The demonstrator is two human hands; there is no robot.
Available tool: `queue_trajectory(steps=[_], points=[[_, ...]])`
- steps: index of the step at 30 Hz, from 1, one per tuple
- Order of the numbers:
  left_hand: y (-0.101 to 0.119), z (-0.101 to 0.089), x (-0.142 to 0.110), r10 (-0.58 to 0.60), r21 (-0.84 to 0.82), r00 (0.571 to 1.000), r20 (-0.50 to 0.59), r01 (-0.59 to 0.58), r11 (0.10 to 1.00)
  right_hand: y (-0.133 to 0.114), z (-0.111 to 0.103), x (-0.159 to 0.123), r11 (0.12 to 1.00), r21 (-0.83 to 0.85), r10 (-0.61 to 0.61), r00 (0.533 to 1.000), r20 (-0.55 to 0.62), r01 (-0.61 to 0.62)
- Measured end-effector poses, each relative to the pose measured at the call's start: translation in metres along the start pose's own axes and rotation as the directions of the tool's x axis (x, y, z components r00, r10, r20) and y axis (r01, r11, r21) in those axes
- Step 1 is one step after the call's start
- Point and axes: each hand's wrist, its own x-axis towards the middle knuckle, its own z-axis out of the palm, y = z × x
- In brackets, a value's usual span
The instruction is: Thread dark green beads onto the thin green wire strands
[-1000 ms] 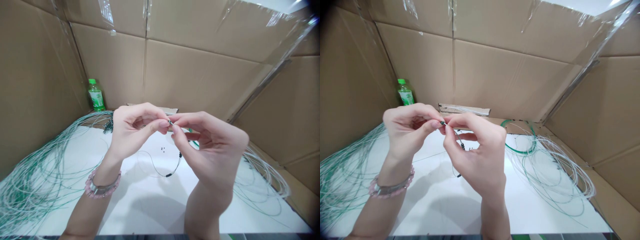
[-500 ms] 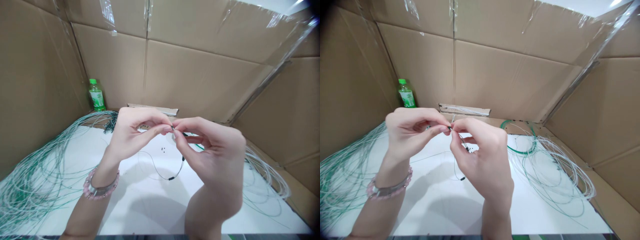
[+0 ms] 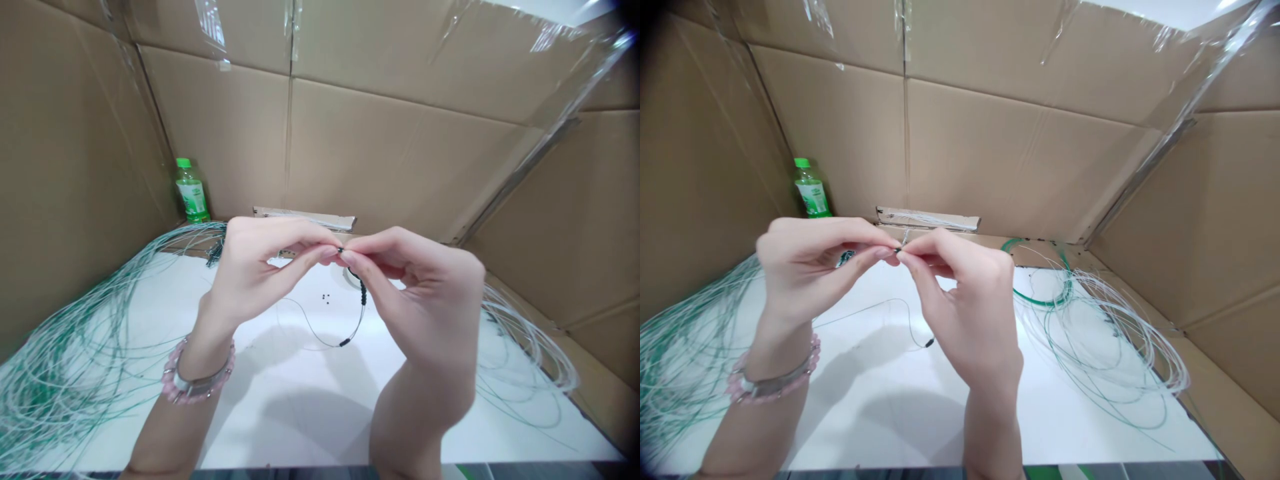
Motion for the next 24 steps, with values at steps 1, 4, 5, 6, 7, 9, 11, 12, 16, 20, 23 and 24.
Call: queue_trajectory(steps=[1,4,5,6,7,9,11,12,16,20,23,24], points=[[-0.001,0.002,0.0,0.005,0.003,1.0,-0.014,-0.005,1.0,0.0,0.001,0.0,1.0,0.025,0.014,1.0,-0.008,-0.014],[-0.002,0.007,-0.001,0.027,0.062,0.997,-0.075,-0.022,0.998,0.001,0.006,0.001,0.993,0.098,0.07,0.997,-0.038,-0.066],[-0.002,0.009,-0.001,0.037,0.092,0.996,-0.085,-0.029,0.995,0.001,0.008,0.001,0.991,0.11,0.08,0.996,-0.046,-0.074],[-0.003,0.01,-0.001,0.048,0.115,0.995,-0.088,-0.037,0.993,0.002,0.009,0.002,0.991,0.115,0.081,0.995,-0.051,-0.075],[-0.003,0.012,0.0,0.059,0.132,0.994,-0.088,-0.047,0.99,0.002,0.009,0.003,0.991,0.111,0.078,0.996,-0.05,-0.072],[-0.005,0.013,0.0,0.057,0.15,0.994,-0.09,-0.043,0.988,0.004,0.006,0.005,0.995,0.07,0.081,0.996,-0.04,-0.078],[-0.007,0.015,0.0,0.027,0.161,0.993,-0.116,-0.008,0.987,0.007,-0.001,0.006,0.992,0.006,0.128,0.991,0.029,-0.128],[-0.009,0.015,0.0,0.016,0.166,0.992,-0.125,0.006,0.986,0.008,-0.006,0.006,0.987,-0.032,0.162,0.983,0.091,-0.16],[-0.01,0.021,-0.002,-0.005,0.137,0.997,-0.073,0.015,0.99,0.014,-0.019,0.006,0.973,-0.091,0.226,0.957,0.181,-0.212],[-0.011,0.033,-0.004,-0.072,-0.007,0.996,-0.059,0.071,0.997,0.019,-0.014,0.009,0.984,0.005,0.175,0.978,0.113,-0.176],[-0.024,0.041,-0.007,-0.202,-0.204,0.977,-0.069,0.184,0.962,0.022,-0.008,0.012,0.989,0.053,0.129,0.987,0.095,-0.135],[-0.031,0.044,-0.008,-0.254,-0.257,0.966,-0.042,0.236,0.937,0.022,-0.007,0.013,0.989,0.062,0.127,0.99,0.064,-0.131]])
